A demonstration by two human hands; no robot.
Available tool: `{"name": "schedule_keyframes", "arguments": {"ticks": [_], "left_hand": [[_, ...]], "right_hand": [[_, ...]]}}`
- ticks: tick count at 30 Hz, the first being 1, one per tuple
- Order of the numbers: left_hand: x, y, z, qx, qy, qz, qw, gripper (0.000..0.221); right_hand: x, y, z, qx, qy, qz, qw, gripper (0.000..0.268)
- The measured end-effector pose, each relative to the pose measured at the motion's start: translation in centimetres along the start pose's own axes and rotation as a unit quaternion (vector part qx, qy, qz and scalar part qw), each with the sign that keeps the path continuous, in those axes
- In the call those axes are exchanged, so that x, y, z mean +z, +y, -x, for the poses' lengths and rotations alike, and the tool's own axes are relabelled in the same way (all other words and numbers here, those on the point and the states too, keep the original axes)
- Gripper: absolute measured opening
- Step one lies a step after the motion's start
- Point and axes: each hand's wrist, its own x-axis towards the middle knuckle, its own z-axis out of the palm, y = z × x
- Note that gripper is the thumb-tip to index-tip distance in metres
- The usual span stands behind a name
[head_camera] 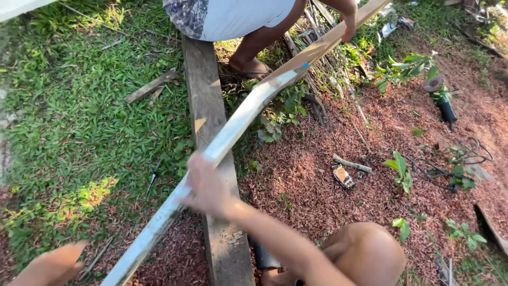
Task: Sanding a long white boat component using a piece of sandpaper
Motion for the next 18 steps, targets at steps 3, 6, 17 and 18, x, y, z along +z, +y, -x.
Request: {"name": "schedule_keyframes", "arguments": {"ticks": [3, 6, 17, 18], "left_hand": [[-2.6, 1.9, 1.7, 0.015, 0.012, 0.004, 1.000, 0.057], [-3.6, 3.2, 1.4, 0.031, 0.067, -0.030, 0.997, 0.056], [5.3, -3.9, -7.5, 0.068, 0.071, 0.030, 0.995, 0.067], [4.5, -4.0, -5.8, 0.011, 0.006, -0.009, 1.000, 0.062]], "right_hand": [[-2.6, -7.0, 2.3, -0.051, -0.194, -0.080, 0.976, 0.072], [6.1, -13.0, 6.0, -0.124, -0.053, -0.131, 0.982, 0.063], [1.8, 10.2, -1.2, 0.174, -0.009, -0.330, 0.928, 0.052], [1.7, 12.6, -2.5, 0.198, -0.093, -0.203, 0.955, 0.056]]}}
